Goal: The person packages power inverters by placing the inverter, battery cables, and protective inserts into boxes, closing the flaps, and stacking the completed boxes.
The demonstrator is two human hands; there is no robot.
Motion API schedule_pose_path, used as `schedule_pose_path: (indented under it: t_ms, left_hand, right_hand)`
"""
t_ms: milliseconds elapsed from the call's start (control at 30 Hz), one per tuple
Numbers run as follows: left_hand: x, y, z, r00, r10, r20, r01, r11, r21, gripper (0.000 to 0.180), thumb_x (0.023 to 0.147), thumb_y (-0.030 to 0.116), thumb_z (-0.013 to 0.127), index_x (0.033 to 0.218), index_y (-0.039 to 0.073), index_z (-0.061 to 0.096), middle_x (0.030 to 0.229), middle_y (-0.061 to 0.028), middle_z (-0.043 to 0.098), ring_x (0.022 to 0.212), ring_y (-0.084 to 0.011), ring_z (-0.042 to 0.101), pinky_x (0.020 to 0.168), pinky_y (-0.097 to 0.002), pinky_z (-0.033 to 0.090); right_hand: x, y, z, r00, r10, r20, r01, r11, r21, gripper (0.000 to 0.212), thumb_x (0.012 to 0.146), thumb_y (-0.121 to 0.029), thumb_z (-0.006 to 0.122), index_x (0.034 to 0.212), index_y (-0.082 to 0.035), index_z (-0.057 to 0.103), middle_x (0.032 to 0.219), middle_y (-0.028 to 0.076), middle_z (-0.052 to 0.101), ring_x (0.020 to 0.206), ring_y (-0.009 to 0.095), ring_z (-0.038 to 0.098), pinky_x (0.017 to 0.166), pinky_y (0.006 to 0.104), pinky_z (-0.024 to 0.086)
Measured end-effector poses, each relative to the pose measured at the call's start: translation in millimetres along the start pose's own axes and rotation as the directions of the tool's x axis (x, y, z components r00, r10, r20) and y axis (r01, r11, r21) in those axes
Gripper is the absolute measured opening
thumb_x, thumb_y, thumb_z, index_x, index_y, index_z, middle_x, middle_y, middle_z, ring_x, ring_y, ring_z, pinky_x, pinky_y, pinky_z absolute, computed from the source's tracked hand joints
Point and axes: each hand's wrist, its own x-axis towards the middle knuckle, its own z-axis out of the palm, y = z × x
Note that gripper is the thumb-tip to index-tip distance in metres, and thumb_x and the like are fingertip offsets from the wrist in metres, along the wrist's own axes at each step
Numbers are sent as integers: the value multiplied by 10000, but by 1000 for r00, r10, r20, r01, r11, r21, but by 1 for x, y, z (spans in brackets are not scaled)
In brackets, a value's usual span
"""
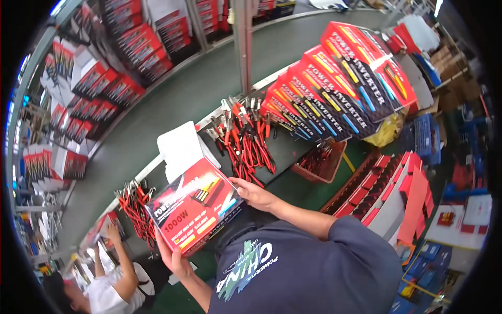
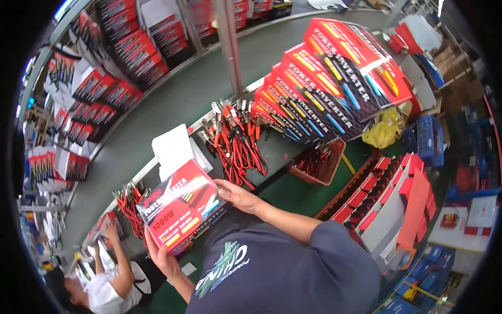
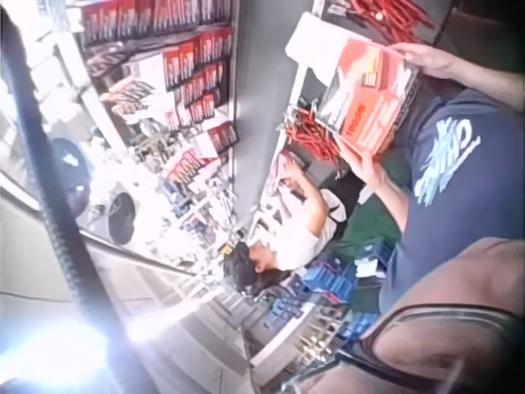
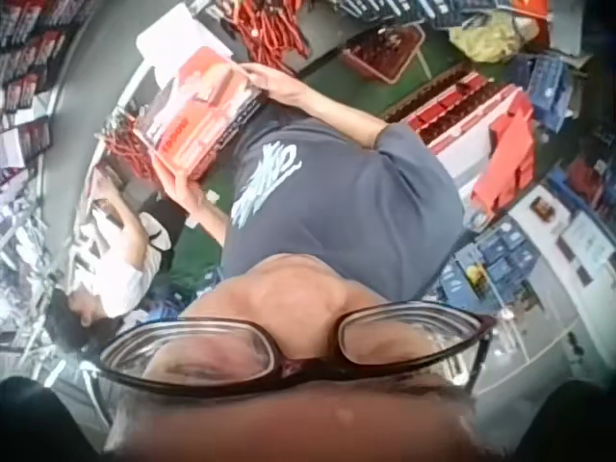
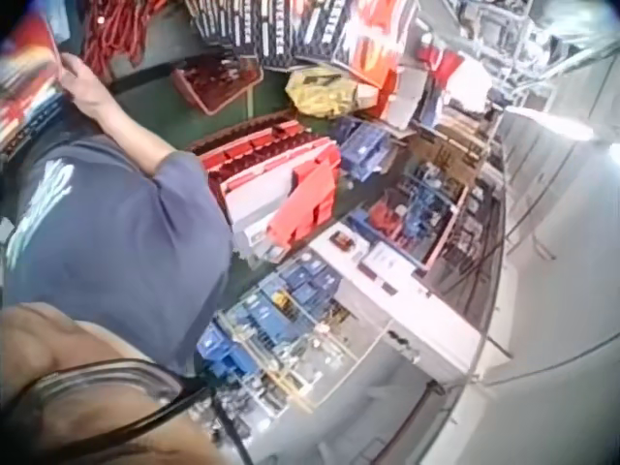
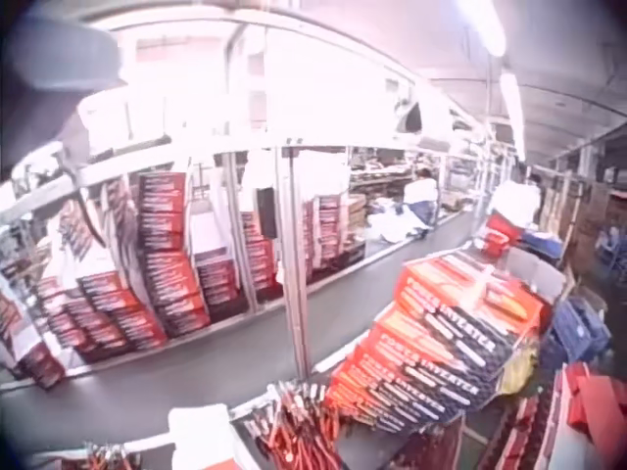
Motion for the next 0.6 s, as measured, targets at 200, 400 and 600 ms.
schedule_pose_path:
  t_ms: [200, 400, 600]
  left_hand:
    - [31, 49, 51, 939, 207, 273, -219, 976, 11, 1032, 771, 271, 784, 1551, -100, 218, 1586, -249, 314, 1428, -334, 398, 1163, -465, 343]
    - [36, 53, 58, 856, 385, 346, -399, 916, -34, 718, 908, 174, 605, 1492, -139, 329, 1554, -290, 362, 1442, -396, 381, 1193, -523, 270]
    - [23, 36, 66, 918, -34, 396, -56, 975, 214, 548, 867, 60, 629, 1383, -92, 527, 1346, -242, 615, 1282, -316, 583, 1113, -431, 412]
  right_hand:
    - [-23, -55, 13, 977, -207, -54, 207, 978, -14, 849, 922, -287, 736, 1559, 0, 253, 1494, 123, 445, 1387, 206, 416, 1153, 353, 332]
    - [-78, -169, 57, 629, -762, -150, 662, 627, -411, 1021, 711, -223, 847, 1528, 29, 289, 1391, 135, 507, 1300, 238, 510, 1110, 368, 382]
    - [-140, -236, 42, -124, -991, -52, 446, -9, -895, 945, 807, -330, 769, 1524, 43, 281, 1388, 188, 513, 1176, 298, 600, 999, 443, 503]
